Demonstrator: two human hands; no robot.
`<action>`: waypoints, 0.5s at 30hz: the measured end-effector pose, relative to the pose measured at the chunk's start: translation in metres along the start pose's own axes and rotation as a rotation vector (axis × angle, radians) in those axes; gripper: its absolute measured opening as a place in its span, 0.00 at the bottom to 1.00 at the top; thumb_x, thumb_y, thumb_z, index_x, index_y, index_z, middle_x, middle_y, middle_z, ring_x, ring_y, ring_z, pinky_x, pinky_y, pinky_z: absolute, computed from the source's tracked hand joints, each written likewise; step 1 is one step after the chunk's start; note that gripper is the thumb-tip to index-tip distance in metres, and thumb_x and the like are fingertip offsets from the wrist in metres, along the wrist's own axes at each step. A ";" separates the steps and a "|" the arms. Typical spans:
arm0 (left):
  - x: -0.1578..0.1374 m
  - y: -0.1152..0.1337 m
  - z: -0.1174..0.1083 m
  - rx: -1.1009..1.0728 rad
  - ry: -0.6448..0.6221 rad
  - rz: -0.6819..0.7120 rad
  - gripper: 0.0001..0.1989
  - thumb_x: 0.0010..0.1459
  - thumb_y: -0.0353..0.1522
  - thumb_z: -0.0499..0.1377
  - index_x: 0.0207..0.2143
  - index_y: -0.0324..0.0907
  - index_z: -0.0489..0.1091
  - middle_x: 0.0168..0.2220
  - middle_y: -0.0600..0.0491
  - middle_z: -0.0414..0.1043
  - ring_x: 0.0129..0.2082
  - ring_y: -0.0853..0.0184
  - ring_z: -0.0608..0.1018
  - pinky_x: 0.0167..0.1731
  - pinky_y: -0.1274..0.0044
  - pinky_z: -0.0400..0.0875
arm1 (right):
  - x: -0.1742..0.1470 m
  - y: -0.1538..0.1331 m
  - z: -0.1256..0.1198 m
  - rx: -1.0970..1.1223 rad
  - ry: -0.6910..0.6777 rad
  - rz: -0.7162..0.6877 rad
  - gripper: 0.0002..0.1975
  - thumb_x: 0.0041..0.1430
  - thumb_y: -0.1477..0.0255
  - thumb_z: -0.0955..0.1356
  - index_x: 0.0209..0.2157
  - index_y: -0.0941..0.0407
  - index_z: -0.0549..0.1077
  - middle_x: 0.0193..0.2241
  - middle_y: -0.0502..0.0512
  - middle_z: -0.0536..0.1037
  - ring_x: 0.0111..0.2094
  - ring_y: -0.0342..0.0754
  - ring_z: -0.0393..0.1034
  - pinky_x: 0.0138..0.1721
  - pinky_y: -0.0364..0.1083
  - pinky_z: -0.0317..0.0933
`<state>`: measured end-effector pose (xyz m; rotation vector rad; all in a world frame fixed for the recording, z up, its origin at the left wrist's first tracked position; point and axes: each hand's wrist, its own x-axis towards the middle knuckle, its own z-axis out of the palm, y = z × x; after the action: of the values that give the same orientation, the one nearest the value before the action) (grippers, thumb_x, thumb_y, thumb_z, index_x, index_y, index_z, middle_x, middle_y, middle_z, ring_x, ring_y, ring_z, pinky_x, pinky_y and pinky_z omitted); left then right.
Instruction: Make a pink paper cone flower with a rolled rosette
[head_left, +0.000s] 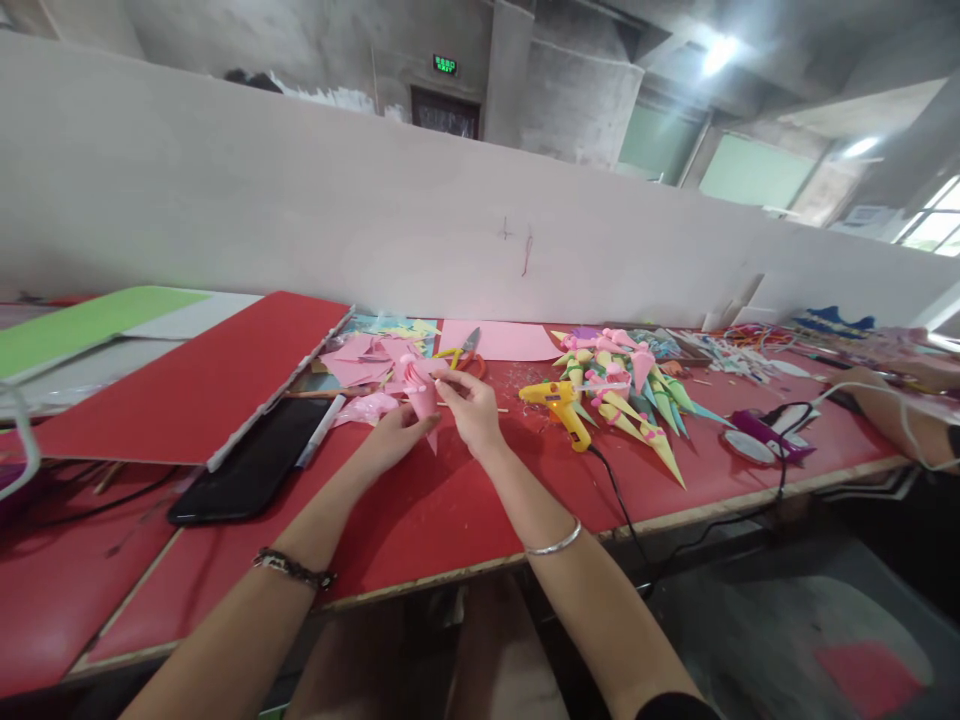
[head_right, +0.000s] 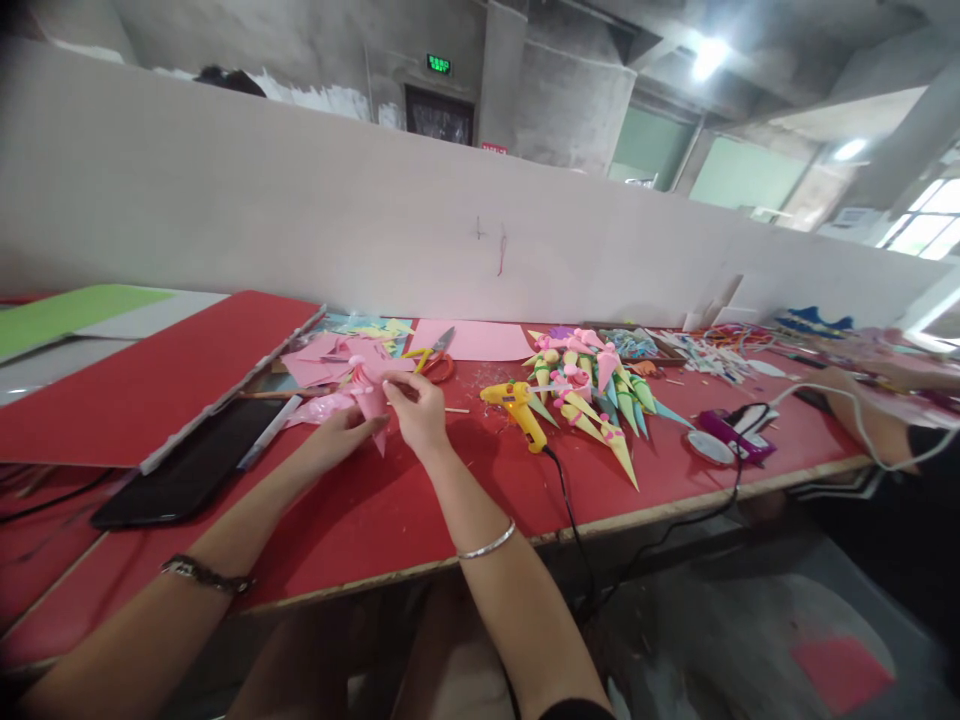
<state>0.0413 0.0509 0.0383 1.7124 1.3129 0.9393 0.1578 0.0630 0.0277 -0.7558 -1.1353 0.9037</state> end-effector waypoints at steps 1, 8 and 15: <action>0.000 -0.001 0.000 -0.001 0.002 0.002 0.13 0.37 0.42 0.58 0.20 0.41 0.65 0.21 0.56 0.70 0.28 0.62 0.72 0.28 0.75 0.66 | 0.000 0.000 0.000 0.002 -0.001 0.004 0.07 0.45 0.71 0.67 0.29 0.56 0.75 0.30 0.52 0.77 0.33 0.45 0.70 0.39 0.45 0.64; 0.000 -0.003 0.000 -0.019 -0.022 0.031 0.14 0.38 0.43 0.58 0.22 0.40 0.67 0.20 0.56 0.69 0.30 0.61 0.73 0.29 0.75 0.67 | -0.002 -0.003 -0.002 -0.137 -0.025 -0.125 0.04 0.45 0.72 0.68 0.26 0.56 0.76 0.29 0.51 0.71 0.32 0.43 0.67 0.38 0.43 0.63; 0.002 -0.003 0.000 -0.021 -0.053 0.056 0.18 0.36 0.45 0.59 0.24 0.39 0.68 0.22 0.55 0.70 0.29 0.62 0.72 0.29 0.74 0.67 | -0.002 -0.003 -0.001 -0.144 -0.049 -0.093 0.06 0.46 0.70 0.68 0.28 0.54 0.77 0.34 0.52 0.69 0.39 0.44 0.66 0.43 0.43 0.61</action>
<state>0.0404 0.0535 0.0362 1.7542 1.2227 0.9294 0.1587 0.0596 0.0294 -0.7950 -1.2792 0.7724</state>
